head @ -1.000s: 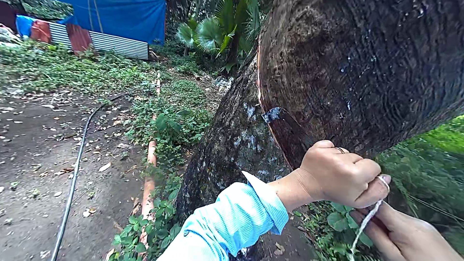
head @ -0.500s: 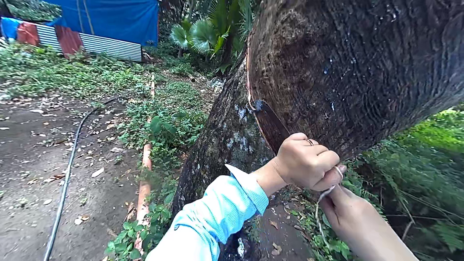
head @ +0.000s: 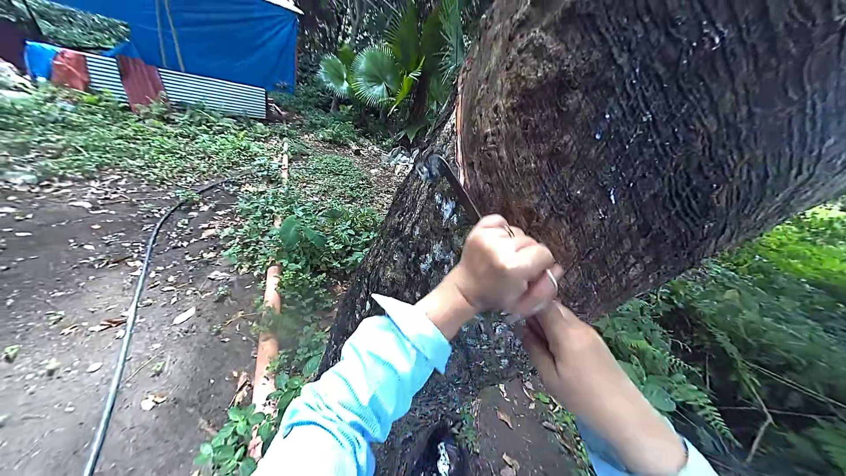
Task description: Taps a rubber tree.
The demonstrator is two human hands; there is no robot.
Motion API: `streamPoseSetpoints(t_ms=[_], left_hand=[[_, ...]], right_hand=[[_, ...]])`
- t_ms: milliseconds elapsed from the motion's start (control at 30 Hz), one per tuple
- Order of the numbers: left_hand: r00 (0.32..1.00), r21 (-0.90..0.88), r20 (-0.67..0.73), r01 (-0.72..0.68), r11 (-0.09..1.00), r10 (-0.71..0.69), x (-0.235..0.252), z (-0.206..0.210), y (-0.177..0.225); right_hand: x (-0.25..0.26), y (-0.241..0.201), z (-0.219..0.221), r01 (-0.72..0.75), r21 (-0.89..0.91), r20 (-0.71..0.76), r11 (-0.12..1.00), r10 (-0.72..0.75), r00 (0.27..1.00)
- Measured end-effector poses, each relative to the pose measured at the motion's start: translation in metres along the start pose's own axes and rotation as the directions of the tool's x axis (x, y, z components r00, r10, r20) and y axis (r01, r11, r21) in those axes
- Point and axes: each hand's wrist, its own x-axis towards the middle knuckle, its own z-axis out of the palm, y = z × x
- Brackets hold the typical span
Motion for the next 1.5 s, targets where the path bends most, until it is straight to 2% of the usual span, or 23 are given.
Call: streamPoseSetpoints(t_ms=[100, 200, 333, 533, 667, 800, 933, 1000, 1067, 1133, 1200, 1267, 1300, 1333, 1433, 1500], left_hand=[[0.996, -0.105, 0.054, -0.071, 0.992, 0.077, -0.014, 0.007, 0.039], [0.985, -0.179, 0.074, -0.139, 0.974, 0.154, -0.015, 0.023, 0.057], [0.989, -0.100, 0.073, -0.124, 0.987, 0.132, -0.021, 0.038, 0.048], [0.988, 0.034, 0.054, -0.146, 0.989, 0.144, -0.048, 0.058, 0.033], [0.998, 0.056, 0.022, -0.064, 0.996, 0.063, -0.045, 0.063, 0.053], [0.998, 0.084, 0.067, 0.007, 0.996, -0.012, -0.038, 0.066, 0.078], [0.995, 0.132, 0.095, 0.029, 0.991, -0.042, -0.026, 0.068, 0.065], [0.987, 0.189, 0.089, 0.116, 0.975, -0.134, -0.030, 0.085, 0.084], [0.964, 0.182, 0.129, 0.209, 0.961, -0.234, -0.036, 0.100, 0.127], [0.974, 0.161, 0.113, 0.176, 0.971, -0.196, -0.045, 0.116, 0.165], [0.989, 0.169, 0.079, 0.110, 0.980, -0.124, -0.047, 0.124, 0.180], [0.991, 0.203, 0.093, 0.075, 0.976, -0.096, -0.037, 0.119, 0.170], [0.990, 0.230, 0.101, 0.071, 0.971, -0.097, -0.033, 0.115, 0.158], [0.988, 0.250, 0.110, 0.077, 0.965, -0.108, -0.030, 0.111, 0.143], [0.984, 0.270, 0.115, 0.101, 0.957, -0.136, -0.034, 0.099, 0.092], [0.987, 0.315, 0.077, 0.109, 0.943, -0.140, -0.049, 0.103, 0.086]], right_hand=[[-0.053, -0.001, -0.006, -0.055, 0.099, 0.080, 0.994, 0.047, 0.996], [-0.079, -0.002, -0.005, -0.134, 0.064, 0.029, 0.989, 0.133, 0.991], [-0.071, 0.024, 0.007, -0.103, 0.066, 0.003, 0.992, 0.103, 0.995], [-0.060, 0.056, 0.044, -0.064, -0.029, -0.034, 0.998, 0.063, 0.997], [-0.069, 0.049, 0.011, -0.100, -0.003, 0.142, 0.995, 0.099, 0.985], [-0.078, 0.044, -0.026, -0.162, 0.010, 0.357, 0.987, 0.148, 0.922], [-0.055, 0.058, -0.029, -0.125, 0.034, 0.391, 0.992, 0.102, 0.915], [-0.071, 0.082, -0.034, -0.060, 0.075, 0.379, 0.995, 0.027, 0.925], [-0.112, 0.100, -0.049, 0.014, 0.110, 0.344, 0.994, -0.051, 0.938], [-0.149, 0.116, -0.068, 0.044, 0.152, 0.357, 0.987, -0.097, 0.929], [-0.165, 0.129, -0.067, 0.090, 0.183, 0.293, 0.979, -0.141, 0.946], [-0.153, 0.131, -0.051, 0.156, 0.180, 0.142, 0.971, -0.183, 0.973], [-0.139, 0.127, -0.045, 0.155, 0.180, 0.124, 0.971, -0.179, 0.976], [-0.123, 0.122, -0.040, 0.135, 0.185, 0.148, 0.973, -0.164, 0.975], [-0.075, 0.109, -0.022, -0.015, 0.187, 0.368, 0.982, -0.056, 0.928], [-0.076, 0.116, -0.001, -0.013, 0.181, 0.360, 0.983, -0.054, 0.931]])
